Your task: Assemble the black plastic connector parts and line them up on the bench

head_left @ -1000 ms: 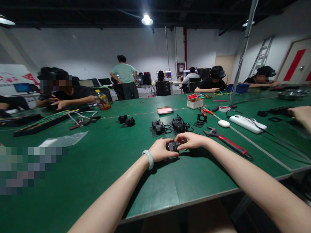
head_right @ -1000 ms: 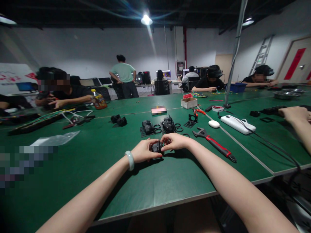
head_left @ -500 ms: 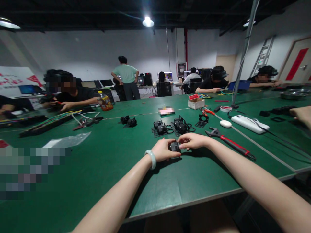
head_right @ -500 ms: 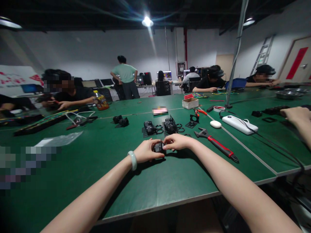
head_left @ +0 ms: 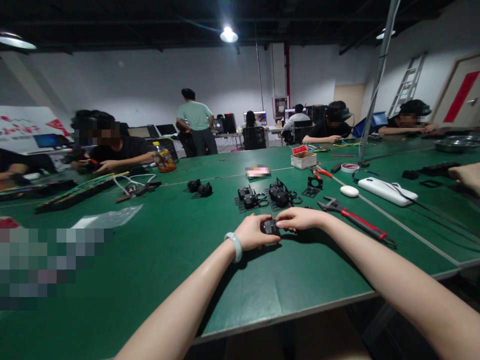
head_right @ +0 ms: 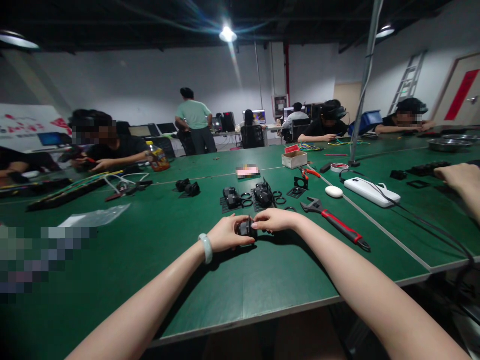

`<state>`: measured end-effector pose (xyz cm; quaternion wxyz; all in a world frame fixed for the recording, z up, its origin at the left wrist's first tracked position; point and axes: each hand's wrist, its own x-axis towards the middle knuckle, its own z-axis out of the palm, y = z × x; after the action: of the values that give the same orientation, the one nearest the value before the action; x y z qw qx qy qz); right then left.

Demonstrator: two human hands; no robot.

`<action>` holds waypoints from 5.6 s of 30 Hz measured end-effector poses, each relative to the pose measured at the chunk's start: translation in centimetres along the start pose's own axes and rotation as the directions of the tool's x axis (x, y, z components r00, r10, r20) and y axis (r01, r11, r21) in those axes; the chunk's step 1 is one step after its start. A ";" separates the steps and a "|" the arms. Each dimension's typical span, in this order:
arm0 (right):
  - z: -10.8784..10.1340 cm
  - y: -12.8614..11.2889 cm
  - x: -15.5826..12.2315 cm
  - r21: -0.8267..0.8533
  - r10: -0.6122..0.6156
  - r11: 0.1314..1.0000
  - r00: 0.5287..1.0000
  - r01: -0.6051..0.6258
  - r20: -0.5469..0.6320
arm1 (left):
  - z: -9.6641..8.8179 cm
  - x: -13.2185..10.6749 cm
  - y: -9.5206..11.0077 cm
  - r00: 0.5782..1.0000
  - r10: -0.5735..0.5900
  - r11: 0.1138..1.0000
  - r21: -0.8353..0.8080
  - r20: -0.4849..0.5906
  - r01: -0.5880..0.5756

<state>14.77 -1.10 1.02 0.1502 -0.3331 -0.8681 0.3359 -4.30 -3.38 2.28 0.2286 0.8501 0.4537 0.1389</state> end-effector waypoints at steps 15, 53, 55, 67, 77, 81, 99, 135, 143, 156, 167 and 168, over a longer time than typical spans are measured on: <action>0.0 0.6 0.2 0.178 0.046 0.983 0.999 -0.047 0.010 | 0.1 0.2 -0.6 1.000 0.018 1.000 -0.013 -0.002 -0.018; 0.5 -4.6 -1.6 -0.443 0.338 0.851 0.940 -0.283 0.049 | -0.6 -1.0 0.8 0.997 0.063 0.996 0.061 0.039 -0.065; 0.7 -4.4 -1.4 -0.450 0.222 0.859 0.970 -0.243 -0.098 | -0.6 -1.1 1.0 0.999 0.030 0.998 0.045 0.033 -0.032; 3.3 -3.4 -2.4 -0.309 -0.037 0.950 0.957 -0.056 -0.289 | 0.0 -1.4 1.5 0.999 0.046 0.992 0.118 -0.027 -0.043; 4.5 -2.0 -3.9 -0.186 -0.177 0.976 0.915 0.116 -0.362 | 1.0 -1.9 2.2 0.993 0.112 0.987 0.116 -0.043 -0.106; 4.1 -1.3 -4.2 -0.115 -0.175 0.983 0.915 0.143 -0.364 | 0.9 -2.0 2.5 0.994 0.104 0.988 0.118 -0.025 -0.100; 0.0 2.7 1.8 -0.426 0.197 0.618 0.655 -0.661 -0.730 | 0.3 -2.0 2.9 0.998 0.061 0.985 0.159 0.004 -0.061; 0.6 3.6 2.5 -0.566 0.031 0.537 0.685 -0.626 -0.728 | 0.8 -1.7 1.9 0.995 0.098 0.987 0.128 0.006 -0.098; 0.0 2.9 2.4 -0.534 0.088 0.529 0.669 -0.659 -0.738 | 0.4 -1.8 2.3 0.997 0.071 0.987 0.145 -0.004 -0.069; 1.8 -0.6 -1.6 -0.156 -0.189 0.978 0.897 0.137 -0.400 | 0.0 -0.9 0.7 0.995 0.069 0.983 0.174 -0.076 -0.055; 2.6 -1.4 -1.5 -0.062 -0.132 0.991 0.923 0.117 -0.363 | 0.1 -0.6 -0.4 0.994 0.069 0.986 0.155 -0.089 -0.055; 2.6 -1.5 -1.6 -0.078 -0.135 0.990 0.919 0.114 -0.369 | 0.0 -0.6 -0.4 0.993 0.076 0.985 0.161 -0.092 -0.061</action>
<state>13.93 -4.26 0.14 0.3247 -0.3389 -0.8520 0.2321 -4.88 -3.74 2.03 0.1329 0.8727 0.4445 0.1519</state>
